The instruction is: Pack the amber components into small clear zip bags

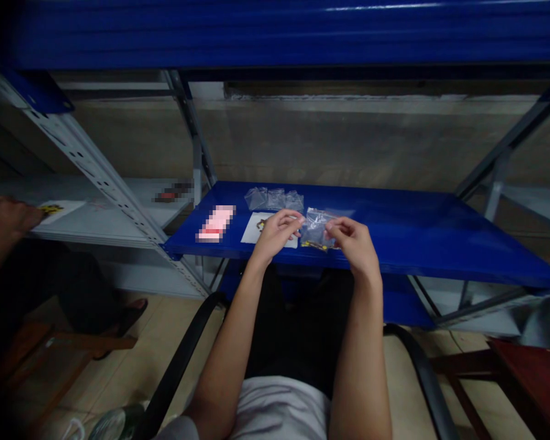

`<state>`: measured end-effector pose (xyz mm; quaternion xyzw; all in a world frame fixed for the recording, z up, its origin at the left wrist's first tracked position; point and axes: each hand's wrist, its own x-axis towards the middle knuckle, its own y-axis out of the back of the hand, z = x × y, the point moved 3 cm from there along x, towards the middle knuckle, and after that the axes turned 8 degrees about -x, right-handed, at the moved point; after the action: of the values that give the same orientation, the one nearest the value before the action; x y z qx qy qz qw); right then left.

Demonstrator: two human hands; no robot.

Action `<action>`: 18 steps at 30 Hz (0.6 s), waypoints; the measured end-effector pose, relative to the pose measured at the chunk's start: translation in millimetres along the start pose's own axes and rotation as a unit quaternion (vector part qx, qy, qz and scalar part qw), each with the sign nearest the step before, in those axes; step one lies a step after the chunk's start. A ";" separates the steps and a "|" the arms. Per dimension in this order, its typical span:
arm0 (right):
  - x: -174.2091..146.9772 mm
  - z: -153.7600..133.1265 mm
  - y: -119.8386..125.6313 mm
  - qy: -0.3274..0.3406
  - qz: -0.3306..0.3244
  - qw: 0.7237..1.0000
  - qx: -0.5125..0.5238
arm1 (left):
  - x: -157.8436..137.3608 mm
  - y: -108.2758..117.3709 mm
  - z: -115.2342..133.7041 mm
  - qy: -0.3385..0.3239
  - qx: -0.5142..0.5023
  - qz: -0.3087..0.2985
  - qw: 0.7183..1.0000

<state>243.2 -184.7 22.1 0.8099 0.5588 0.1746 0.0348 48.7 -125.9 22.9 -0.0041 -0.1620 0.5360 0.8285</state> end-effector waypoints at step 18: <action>2.6 59.9 61.1 -0.101 0.154 0.983 0.009 | 18.0 -97.3 -80.1 0.042 0.107 -0.033 0.993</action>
<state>317.9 -196.8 -18.0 0.9000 0.4227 0.0897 0.0566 163.6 -137.9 -30.7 0.0677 -0.0685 0.5223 0.8473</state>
